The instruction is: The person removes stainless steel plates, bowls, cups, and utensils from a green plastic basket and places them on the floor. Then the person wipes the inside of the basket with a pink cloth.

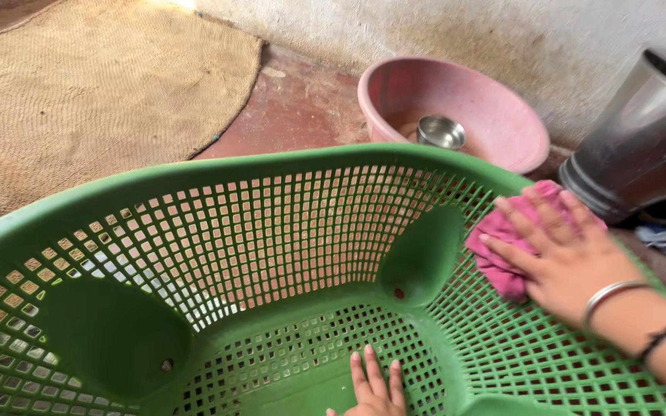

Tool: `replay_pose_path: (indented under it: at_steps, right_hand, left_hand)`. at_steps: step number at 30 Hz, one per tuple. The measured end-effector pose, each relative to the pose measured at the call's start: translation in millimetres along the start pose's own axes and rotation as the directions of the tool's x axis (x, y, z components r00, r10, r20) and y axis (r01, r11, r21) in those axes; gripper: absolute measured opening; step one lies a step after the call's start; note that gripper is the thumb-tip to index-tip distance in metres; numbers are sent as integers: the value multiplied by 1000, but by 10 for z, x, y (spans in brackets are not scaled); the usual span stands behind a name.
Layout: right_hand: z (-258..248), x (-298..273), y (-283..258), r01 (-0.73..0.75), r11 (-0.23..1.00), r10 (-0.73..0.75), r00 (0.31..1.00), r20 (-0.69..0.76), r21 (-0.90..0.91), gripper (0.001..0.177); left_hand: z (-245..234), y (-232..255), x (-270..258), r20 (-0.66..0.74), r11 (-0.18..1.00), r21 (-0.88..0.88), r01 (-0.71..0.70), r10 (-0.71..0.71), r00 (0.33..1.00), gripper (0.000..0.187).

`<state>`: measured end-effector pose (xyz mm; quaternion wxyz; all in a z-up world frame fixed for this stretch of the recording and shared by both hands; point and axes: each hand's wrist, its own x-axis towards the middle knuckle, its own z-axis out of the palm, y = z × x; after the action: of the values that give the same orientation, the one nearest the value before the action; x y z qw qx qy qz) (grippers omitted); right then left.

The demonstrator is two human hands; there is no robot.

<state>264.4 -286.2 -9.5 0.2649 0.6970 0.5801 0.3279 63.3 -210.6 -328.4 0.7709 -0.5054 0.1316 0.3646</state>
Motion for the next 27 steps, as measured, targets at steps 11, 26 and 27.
replay_pose_path:
  at_steps: [11,26,27]
  right_hand:
    - [16,-106,-1029,35,864,-436,551,712,502,80]
    - [-354,-294,108,296,884,-109,883,-456,363,76]
    - [-192,-378,-19,128,968,-119,991,-54,217,74]
  left_hand:
    - [213,-280,-373,56,-564,-825,41,-10,998,127]
    - [978,-891,-1400,-37,-668,-744,-19,13,999,119]
    - [955,-877,-1396,-29,-659,-751,-23,-3,1000,119]
